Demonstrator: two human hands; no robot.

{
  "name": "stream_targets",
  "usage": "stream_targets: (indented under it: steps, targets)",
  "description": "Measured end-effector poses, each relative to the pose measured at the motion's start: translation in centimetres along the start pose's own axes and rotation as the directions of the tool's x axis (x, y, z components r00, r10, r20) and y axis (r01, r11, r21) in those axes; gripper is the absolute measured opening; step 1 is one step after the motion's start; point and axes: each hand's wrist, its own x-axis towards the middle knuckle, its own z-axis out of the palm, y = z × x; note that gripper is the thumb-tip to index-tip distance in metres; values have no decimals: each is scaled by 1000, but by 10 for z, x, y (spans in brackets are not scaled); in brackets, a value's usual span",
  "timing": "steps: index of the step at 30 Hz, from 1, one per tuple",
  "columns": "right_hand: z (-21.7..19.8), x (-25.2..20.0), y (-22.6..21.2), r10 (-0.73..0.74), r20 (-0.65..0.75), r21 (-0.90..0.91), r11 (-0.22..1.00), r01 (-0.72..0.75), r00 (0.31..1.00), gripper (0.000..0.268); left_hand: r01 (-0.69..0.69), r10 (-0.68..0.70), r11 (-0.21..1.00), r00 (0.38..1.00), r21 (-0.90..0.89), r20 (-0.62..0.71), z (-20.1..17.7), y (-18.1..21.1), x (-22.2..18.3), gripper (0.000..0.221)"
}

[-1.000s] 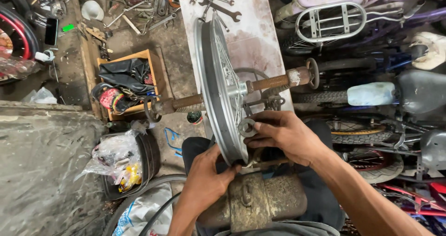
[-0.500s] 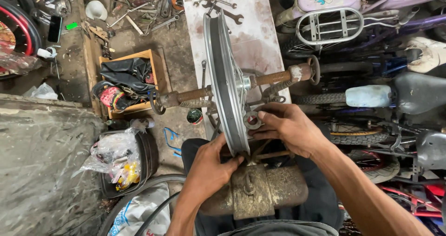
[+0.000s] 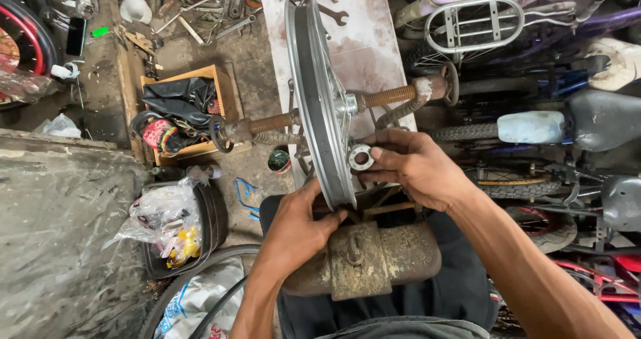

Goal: Repairing a bicycle wheel by adjusting or replacing spokes on a truing stand.

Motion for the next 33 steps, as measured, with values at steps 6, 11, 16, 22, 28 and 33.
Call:
stream_targets:
  steps: [6, 11, 16, 22, 28, 33]
  targets:
    - [-4, 0, 5, -49, 27, 48, 998, 47, 998, 38, 22, -22, 1000, 1000, -8, 8, 1, 4, -2, 45]
    - [0, -4, 0, -29, -16, 38, 999, 30, 999, 40, 5, -4, 1000, 1000, -22, 18, 2, -4, 0, 45]
    - [-3, -3, 5, -43, 16, 29, 999, 42, 999, 40, 40, -39, 998, 999, -48, 34, 1, -9, -1, 46]
    - [1, 1, 10, -137, 152, -127, 979, 157, 979, 37, -163, 178, 976, 980, -145, 91, 0, -27, 10, 68]
    - [20, -11, -2, -164, 151, -493, 842, 218, 975, 33, 40, -40, 981, 999, -190, 5, 4, -36, 18, 34]
    - [20, -12, -4, -72, 109, -412, 904, 111, 991, 31, 94, -107, 972, 993, -215, -48, 5, -15, 17, 51]
